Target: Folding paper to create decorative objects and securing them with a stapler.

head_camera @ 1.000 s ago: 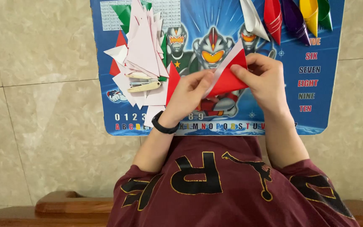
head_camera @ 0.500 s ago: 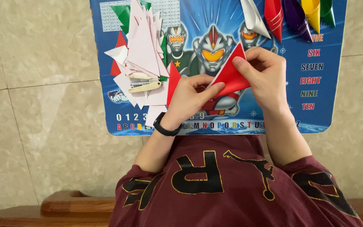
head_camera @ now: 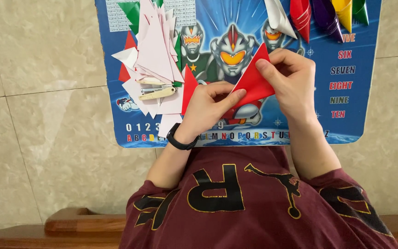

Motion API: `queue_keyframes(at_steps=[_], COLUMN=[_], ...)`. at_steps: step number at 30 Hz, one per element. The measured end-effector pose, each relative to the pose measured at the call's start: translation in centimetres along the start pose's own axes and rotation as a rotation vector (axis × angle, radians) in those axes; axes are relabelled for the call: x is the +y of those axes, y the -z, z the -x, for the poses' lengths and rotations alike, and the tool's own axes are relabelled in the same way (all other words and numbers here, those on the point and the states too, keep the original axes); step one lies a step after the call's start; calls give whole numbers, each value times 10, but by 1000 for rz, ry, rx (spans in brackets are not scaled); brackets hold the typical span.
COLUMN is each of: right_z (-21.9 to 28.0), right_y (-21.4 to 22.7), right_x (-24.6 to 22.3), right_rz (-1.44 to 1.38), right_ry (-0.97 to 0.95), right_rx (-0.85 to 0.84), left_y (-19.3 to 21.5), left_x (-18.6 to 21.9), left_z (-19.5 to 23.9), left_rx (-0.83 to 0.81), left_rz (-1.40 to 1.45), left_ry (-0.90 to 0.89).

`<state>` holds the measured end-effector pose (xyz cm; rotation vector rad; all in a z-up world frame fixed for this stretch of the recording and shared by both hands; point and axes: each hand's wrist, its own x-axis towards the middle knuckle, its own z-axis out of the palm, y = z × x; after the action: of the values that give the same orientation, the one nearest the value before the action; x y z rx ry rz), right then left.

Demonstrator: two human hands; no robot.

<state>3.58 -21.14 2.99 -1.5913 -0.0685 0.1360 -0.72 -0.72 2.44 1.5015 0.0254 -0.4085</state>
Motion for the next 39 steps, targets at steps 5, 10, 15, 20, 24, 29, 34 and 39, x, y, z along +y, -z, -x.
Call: queue_keyframes(at_steps=[5,10,15,20,24,29,34,39], right_z=[0,0,0,0,0,-1,-1,-2], right_y=[-1,0,0,2,1,0,-1,0], right_x=[-3,0,3,3,2,-1,0,4], right_rz=[-15,-27,-16,-23,-1,28,3,15], right_ry=[-12,-6,2,14,8,11,15,16], right_rx=[-5,-7,-7,-18,-12,-11,-12,-18], left_y=[2,1,2,2,2,2,3,2], left_x=[-3,-1,0,-1,-3,1,-1,-2], left_z=[1,1,1,2,2,3,2,2], left_rx=[-11,-17,-20,-24,-22,-17,-13,-23], left_rz=[-30,-50,-64,-47,-55,-43,-55,-12], left_ry=[-38,-55,-54,-27,-42,-26,-55,1])
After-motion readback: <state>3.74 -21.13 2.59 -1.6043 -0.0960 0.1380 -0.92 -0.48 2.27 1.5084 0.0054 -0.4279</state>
